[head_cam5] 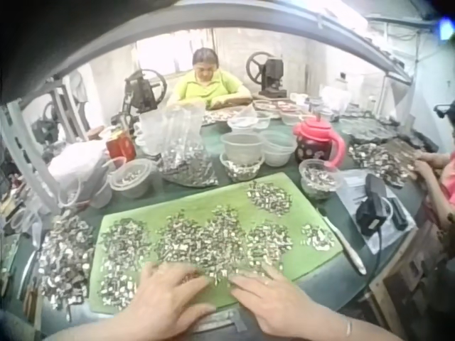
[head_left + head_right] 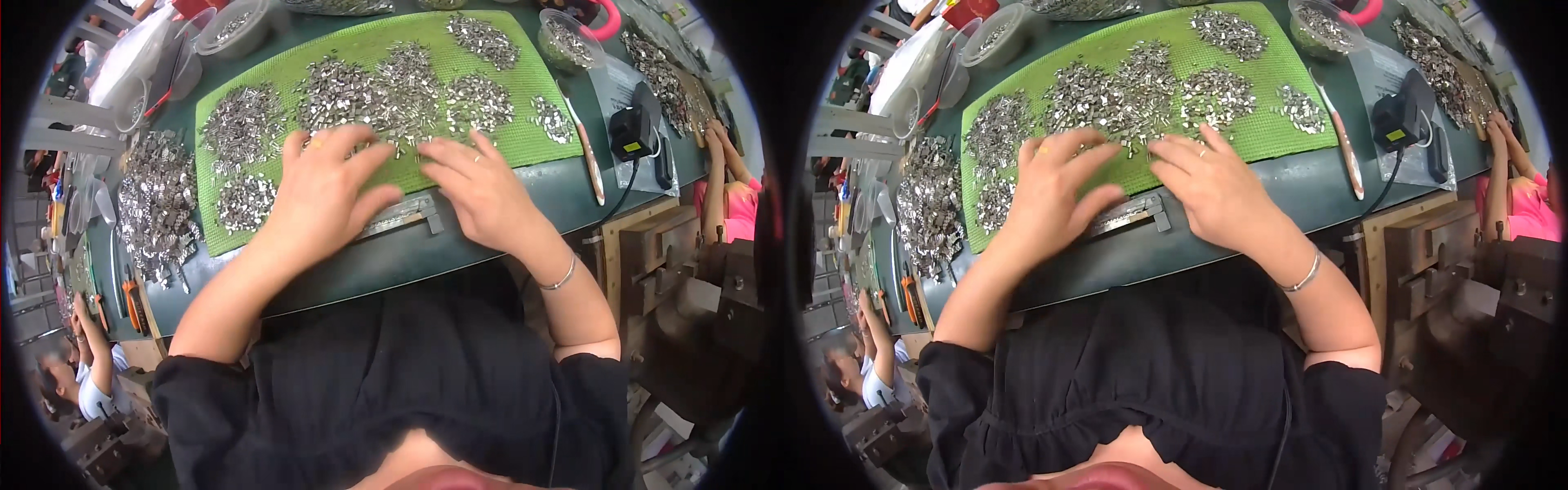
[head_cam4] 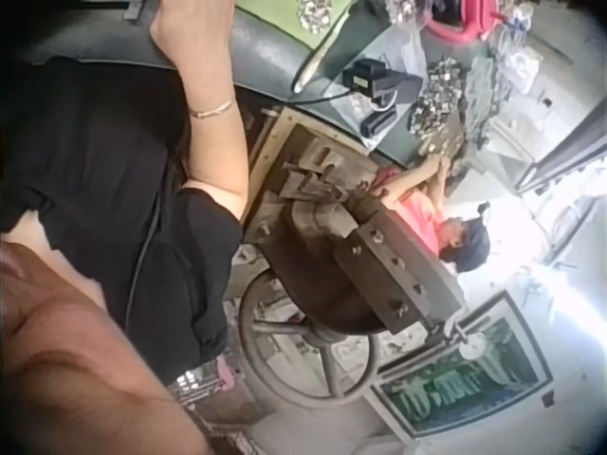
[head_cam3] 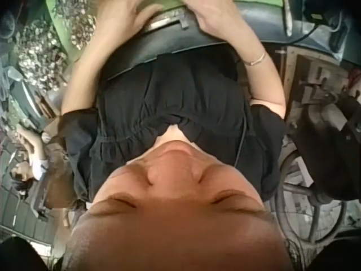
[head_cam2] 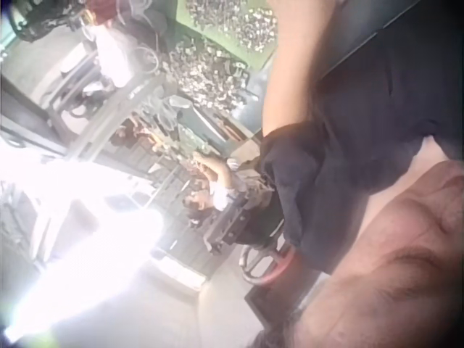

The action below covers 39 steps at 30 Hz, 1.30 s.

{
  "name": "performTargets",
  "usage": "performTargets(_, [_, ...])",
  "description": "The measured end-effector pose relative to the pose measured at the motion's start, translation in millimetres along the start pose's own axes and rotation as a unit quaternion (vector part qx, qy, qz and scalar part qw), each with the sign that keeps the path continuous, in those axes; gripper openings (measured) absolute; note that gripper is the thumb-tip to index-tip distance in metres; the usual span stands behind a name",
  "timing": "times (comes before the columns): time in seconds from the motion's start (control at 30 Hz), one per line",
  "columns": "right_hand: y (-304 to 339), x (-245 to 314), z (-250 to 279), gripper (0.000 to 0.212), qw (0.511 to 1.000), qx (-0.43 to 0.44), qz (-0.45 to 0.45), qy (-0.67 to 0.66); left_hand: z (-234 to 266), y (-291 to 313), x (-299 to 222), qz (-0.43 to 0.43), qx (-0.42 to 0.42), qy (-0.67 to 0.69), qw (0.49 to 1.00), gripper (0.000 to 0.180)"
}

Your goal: The person fits small metal parts into slots in a fixture by hand, places the fixture into a manual press machine, and turns the wheel to press the parts.

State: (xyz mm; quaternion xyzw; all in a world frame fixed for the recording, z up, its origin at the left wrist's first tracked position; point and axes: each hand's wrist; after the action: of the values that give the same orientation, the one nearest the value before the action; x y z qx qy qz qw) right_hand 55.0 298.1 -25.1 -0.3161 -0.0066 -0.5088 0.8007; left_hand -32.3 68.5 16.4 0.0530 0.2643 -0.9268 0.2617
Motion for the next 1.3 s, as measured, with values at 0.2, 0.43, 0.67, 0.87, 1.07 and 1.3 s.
performTargets(0.2, [11,3,-1,0.028,0.996,-0.065,0.005,-0.065,-21,-33,14,-0.054,0.012,0.018,0.998,0.029])
performTargets(0.43, [-2,-5,0,0.016,0.981,-0.186,-0.063,0.003,-31,-39,2,-0.103,0.006,0.034,0.994,0.011])
performTargets(0.67, [-16,-2,-4,0.009,0.994,-0.066,-0.067,0.057,-31,-35,10,-0.147,0.015,0.038,0.988,0.008])
performTargets(0.87, [-24,-2,-3,0.007,0.997,-0.05,-0.014,0.063,-17,-15,-7,0.077,0.012,0.143,0.987,0.012])
performTargets(1.07, [-14,-4,-5,0.013,0.991,-0.099,-0.001,0.093,-2,19,-25,0.165,0.033,0.226,0.96,0.009])
performTargets(1.3, [-6,-3,0,0.01,0.995,-0.083,-0.047,0.026,-10,35,-28,0.108,-0.005,0.16,0.981,0.017])
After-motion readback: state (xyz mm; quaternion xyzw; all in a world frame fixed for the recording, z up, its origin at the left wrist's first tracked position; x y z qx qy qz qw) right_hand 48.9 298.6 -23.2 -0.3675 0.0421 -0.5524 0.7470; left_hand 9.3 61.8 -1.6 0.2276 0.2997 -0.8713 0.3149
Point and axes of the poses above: each hand's wrist, its own y-axis away from the middle knuckle, its own z-axis out of the back of the hand, x = y × z, and after that the axes turned 9 degrees about -x, right-handed
